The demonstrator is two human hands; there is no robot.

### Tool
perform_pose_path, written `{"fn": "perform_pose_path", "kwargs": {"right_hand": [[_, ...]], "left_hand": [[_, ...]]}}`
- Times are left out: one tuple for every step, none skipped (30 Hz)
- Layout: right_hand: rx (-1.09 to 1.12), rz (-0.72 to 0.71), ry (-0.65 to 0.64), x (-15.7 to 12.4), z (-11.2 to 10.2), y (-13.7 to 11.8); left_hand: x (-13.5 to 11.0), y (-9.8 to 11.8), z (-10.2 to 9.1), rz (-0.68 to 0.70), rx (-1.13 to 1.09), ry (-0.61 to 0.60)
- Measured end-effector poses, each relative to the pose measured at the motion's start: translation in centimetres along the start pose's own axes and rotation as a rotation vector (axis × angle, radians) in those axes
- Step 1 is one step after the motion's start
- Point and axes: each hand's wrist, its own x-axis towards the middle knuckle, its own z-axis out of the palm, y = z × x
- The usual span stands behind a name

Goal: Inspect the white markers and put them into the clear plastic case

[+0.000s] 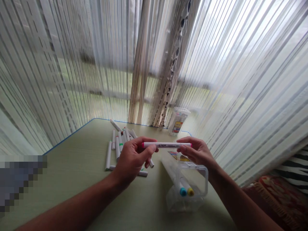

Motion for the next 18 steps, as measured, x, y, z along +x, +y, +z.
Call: {"fn": "perform_pose_path", "kwargs": {"right_hand": [[-0.002,-0.01,0.006,-0.09,0.08,-0.01],[-0.007,-0.026,0.018,-0.19,0.18,-0.03],[-0.015,-0.041,0.031,-0.27,0.27,-0.03],[-0.026,-0.053,0.043,-0.33,0.34,-0.03],[-0.037,-0.059,0.049,-0.35,0.39,-0.01],[-0.047,-0.062,0.053,-0.34,0.41,0.0],[-0.054,-0.062,0.057,-0.32,0.42,0.02],[-0.058,-0.058,0.057,-0.3,0.42,0.03],[-0.058,-0.055,0.057,-0.29,0.44,0.02],[-0.052,-0.053,0.059,-0.31,0.48,-0.01],[-0.042,-0.051,0.063,-0.35,0.55,-0.06],[-0.03,-0.05,0.069,-0.4,0.62,-0.12],[-0.017,-0.049,0.076,-0.45,0.7,-0.19],[-0.006,-0.046,0.083,-0.48,0.75,-0.25],[0.002,-0.041,0.091,-0.48,0.76,-0.3],[0.008,-0.035,0.095,-0.43,0.73,-0.32],[0.012,-0.028,0.093,-0.35,0.65,-0.31],[0.013,-0.02,0.085,-0.25,0.55,-0.28]], "left_hand": [[-0.06,0.07,0.03,-0.002,0.012,0.005],[-0.11,0.13,0.05,-0.005,0.026,0.007],[-0.15,0.16,0.06,-0.008,0.037,0.009],[-0.16,0.16,0.04,-0.01,0.045,0.011],[-0.16,0.14,0.01,-0.013,0.05,0.006],[-0.13,0.11,-0.04,-0.017,0.052,-0.006],[-0.09,0.06,-0.1,-0.02,0.053,-0.02],[-0.04,0.01,-0.17,-0.022,0.051,-0.033],[0.02,-0.03,-0.22,-0.021,0.048,-0.041],[0.08,-0.07,-0.26,-0.019,0.044,-0.045],[0.14,-0.09,-0.28,-0.016,0.041,-0.045],[0.2,-0.11,-0.29,-0.014,0.036,-0.044],[0.24,-0.12,-0.29,-0.013,0.032,-0.045],[0.27,-0.13,-0.27,-0.011,0.027,-0.046],[0.29,-0.15,-0.25,-0.011,0.023,-0.048],[0.29,-0.18,-0.23,-0.009,0.019,-0.047],[0.27,-0.22,-0.21,-0.007,0.013,-0.043],[0.25,-0.27,-0.2,-0.005,0.007,-0.041]]}}
